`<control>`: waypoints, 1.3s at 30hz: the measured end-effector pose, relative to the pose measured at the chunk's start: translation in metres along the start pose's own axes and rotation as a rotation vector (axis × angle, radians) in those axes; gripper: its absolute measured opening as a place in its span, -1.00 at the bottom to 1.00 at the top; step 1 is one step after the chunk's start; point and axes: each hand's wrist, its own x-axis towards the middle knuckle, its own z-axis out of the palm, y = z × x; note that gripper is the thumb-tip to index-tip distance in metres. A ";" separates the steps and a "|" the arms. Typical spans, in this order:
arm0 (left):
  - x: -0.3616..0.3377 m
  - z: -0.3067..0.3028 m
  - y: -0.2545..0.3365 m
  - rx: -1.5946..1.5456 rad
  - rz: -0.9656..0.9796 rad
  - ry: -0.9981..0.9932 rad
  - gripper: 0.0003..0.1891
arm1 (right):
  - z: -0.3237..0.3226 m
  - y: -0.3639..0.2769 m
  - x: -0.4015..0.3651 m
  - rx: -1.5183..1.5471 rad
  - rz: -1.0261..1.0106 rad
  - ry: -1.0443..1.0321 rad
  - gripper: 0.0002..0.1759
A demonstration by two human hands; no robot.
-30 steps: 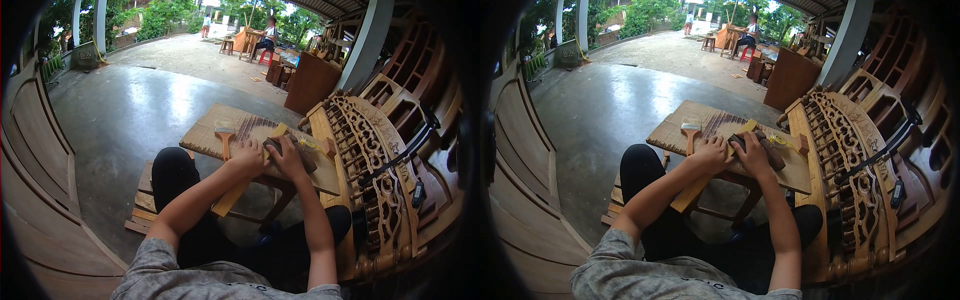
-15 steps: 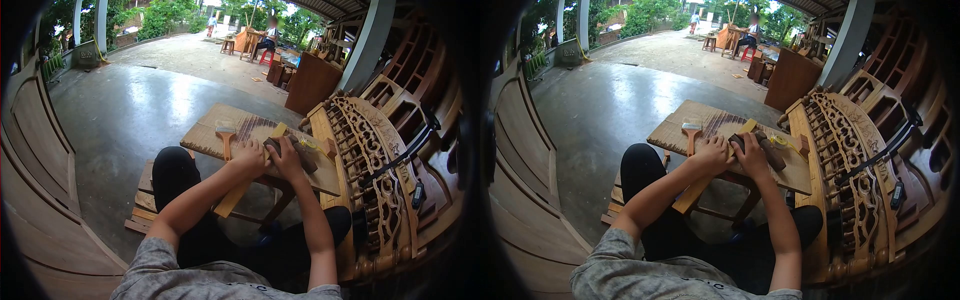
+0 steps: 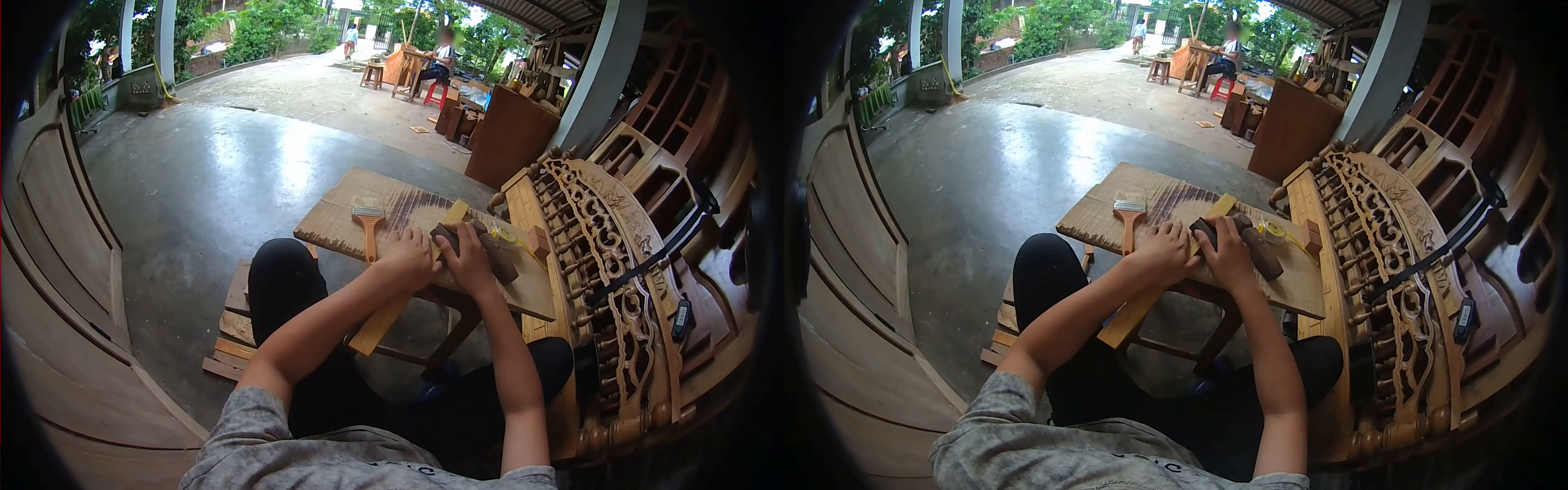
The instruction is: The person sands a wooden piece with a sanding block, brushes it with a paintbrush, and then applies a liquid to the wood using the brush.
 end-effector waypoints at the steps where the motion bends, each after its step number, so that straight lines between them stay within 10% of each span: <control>1: 0.000 0.002 0.000 0.011 0.008 0.022 -0.16 | 0.000 0.001 0.000 0.000 0.004 -0.001 -0.61; 17: -0.006 -0.002 0.009 0.063 0.075 0.090 -0.44 | 0.002 -0.003 0.001 0.021 -0.010 0.033 -0.65; 39: -0.003 -0.005 0.010 0.011 0.003 0.009 -0.33 | -0.017 -0.019 0.005 -0.094 -0.043 -0.015 -0.66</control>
